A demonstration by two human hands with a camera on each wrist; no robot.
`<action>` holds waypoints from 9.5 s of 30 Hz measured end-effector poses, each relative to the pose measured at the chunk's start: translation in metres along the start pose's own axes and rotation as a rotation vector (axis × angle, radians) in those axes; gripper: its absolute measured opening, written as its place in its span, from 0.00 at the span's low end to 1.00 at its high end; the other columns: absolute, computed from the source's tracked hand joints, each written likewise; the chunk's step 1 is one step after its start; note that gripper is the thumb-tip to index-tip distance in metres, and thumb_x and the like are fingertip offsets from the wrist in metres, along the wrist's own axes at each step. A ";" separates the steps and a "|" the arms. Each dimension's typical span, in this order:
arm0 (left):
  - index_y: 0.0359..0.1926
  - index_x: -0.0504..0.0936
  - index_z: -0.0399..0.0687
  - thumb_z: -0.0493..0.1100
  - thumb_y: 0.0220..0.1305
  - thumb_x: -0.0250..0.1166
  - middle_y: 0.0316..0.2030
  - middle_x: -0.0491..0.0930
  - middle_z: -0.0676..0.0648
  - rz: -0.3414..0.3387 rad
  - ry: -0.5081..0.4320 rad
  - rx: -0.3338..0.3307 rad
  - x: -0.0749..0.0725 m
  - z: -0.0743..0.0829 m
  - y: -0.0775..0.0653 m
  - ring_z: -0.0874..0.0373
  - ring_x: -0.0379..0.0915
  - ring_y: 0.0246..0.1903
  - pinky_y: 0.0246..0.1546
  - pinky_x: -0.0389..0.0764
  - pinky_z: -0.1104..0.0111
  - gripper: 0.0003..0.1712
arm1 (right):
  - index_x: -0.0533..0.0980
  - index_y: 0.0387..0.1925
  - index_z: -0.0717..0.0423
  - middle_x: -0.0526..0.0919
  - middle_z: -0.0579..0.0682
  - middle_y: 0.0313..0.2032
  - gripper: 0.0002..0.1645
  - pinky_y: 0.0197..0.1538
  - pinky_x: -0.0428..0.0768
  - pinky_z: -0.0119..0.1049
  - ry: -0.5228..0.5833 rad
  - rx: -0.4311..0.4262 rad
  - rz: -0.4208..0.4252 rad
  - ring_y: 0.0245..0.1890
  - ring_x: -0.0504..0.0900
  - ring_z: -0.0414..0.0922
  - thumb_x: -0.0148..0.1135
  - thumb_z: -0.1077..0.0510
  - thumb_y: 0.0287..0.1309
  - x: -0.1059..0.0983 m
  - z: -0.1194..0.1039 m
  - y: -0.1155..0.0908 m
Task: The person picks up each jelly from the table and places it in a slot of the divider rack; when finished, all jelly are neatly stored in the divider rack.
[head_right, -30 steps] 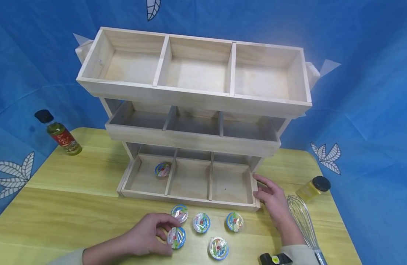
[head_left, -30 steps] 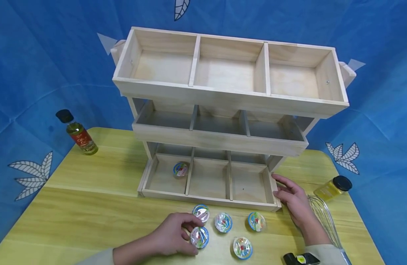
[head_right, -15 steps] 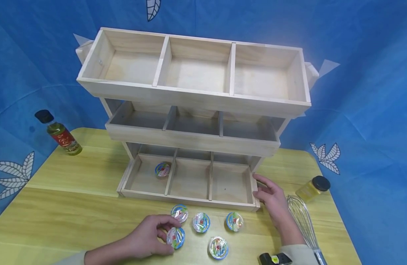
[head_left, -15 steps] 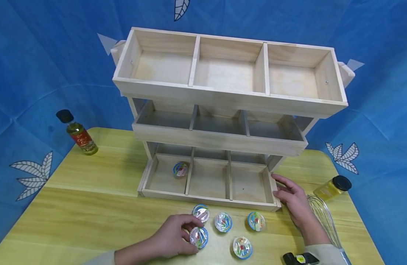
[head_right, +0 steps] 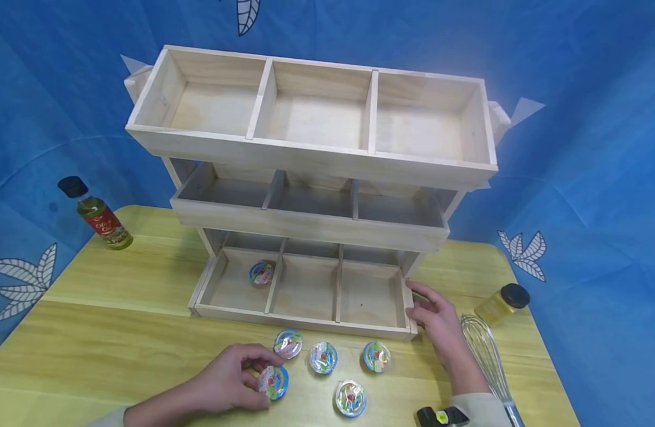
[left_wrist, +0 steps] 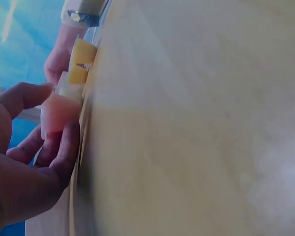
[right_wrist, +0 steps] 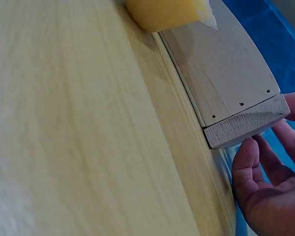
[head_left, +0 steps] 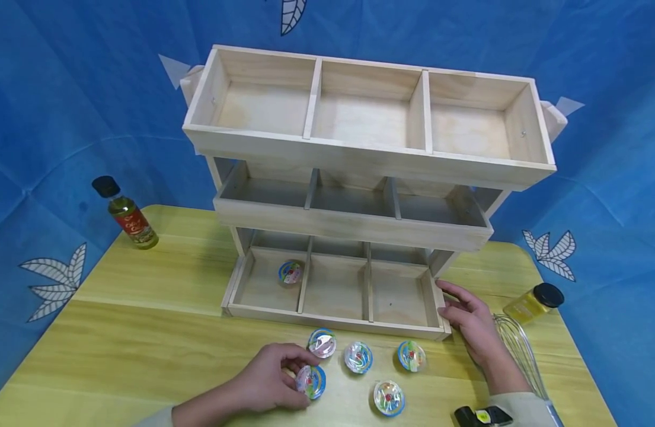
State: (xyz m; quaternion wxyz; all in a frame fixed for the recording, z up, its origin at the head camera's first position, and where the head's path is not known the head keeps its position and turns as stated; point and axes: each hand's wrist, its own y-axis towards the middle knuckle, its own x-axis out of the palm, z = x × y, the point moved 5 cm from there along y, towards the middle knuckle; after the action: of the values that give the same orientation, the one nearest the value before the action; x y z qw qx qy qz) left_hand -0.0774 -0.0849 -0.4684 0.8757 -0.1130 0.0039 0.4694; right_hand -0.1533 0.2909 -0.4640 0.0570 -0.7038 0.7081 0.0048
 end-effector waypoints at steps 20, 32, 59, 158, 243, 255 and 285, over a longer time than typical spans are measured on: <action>0.54 0.79 0.33 0.28 0.47 0.76 0.44 0.78 0.37 0.042 -0.113 0.077 -0.041 0.035 -0.001 0.47 0.80 0.36 0.36 0.85 0.65 0.30 | 0.64 0.69 0.70 0.70 0.58 0.61 0.33 0.46 0.81 0.31 -0.033 0.006 -0.001 0.50 0.79 0.35 0.60 0.70 0.63 -0.001 0.001 0.001; 0.56 0.79 0.33 0.30 0.49 0.77 0.44 0.79 0.38 0.236 -0.019 0.103 -0.085 0.047 0.020 0.46 0.80 0.39 0.41 0.84 0.64 0.30 | 0.64 0.69 0.70 0.67 0.63 0.63 0.33 0.46 0.81 0.31 -0.038 0.004 -0.010 0.50 0.78 0.34 0.59 0.70 0.63 0.001 -0.001 0.000; 0.51 0.83 0.34 0.31 0.42 0.81 0.33 0.79 0.45 0.270 0.279 -0.048 -0.118 0.028 0.067 0.53 0.76 0.32 0.30 0.80 0.63 0.30 | 0.73 0.57 0.73 0.77 0.42 0.54 0.25 0.43 0.82 0.33 0.002 -0.045 -0.031 0.46 0.80 0.42 0.64 0.75 0.56 -0.005 -0.002 -0.009; 0.56 0.78 0.31 0.27 0.41 0.78 0.48 0.79 0.38 0.231 0.053 0.113 -0.015 0.018 0.026 0.44 0.77 0.45 0.42 0.84 0.63 0.36 | 0.71 0.60 0.74 0.78 0.57 0.47 0.27 0.39 0.83 0.34 0.001 -0.007 -0.015 0.43 0.80 0.43 0.63 0.74 0.58 -0.004 0.001 -0.009; 0.47 0.86 0.48 0.35 0.42 0.82 0.40 0.81 0.49 0.418 0.097 0.071 -0.026 0.055 0.157 0.53 0.76 0.41 0.39 0.81 0.64 0.27 | 0.71 0.59 0.73 0.79 0.53 0.47 0.26 0.41 0.82 0.33 -0.011 -0.023 -0.030 0.43 0.81 0.42 0.63 0.73 0.59 -0.005 -0.001 -0.007; 0.47 0.85 0.43 0.31 0.40 0.81 0.40 0.81 0.50 0.406 0.185 0.049 -0.016 0.039 0.171 0.53 0.75 0.39 0.41 0.79 0.63 0.28 | 0.71 0.60 0.73 0.80 0.58 0.45 0.27 0.40 0.83 0.34 0.003 -0.011 -0.019 0.43 0.81 0.43 0.63 0.74 0.58 -0.006 0.003 -0.011; 0.60 0.77 0.39 0.35 0.42 0.78 0.55 0.79 0.41 0.371 0.357 0.059 -0.017 0.065 0.147 0.44 0.75 0.52 0.50 0.78 0.56 0.39 | 0.71 0.59 0.74 0.78 0.56 0.47 0.27 0.41 0.82 0.33 -0.001 -0.024 -0.021 0.43 0.80 0.43 0.64 0.73 0.58 -0.004 0.001 -0.010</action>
State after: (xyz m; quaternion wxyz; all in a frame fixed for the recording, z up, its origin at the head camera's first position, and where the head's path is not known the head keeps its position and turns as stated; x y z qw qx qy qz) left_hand -0.2144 -0.0072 -0.4321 0.7630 -0.1659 0.1926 0.5943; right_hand -0.1435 0.2954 -0.4641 0.0490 -0.7118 0.7005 0.0129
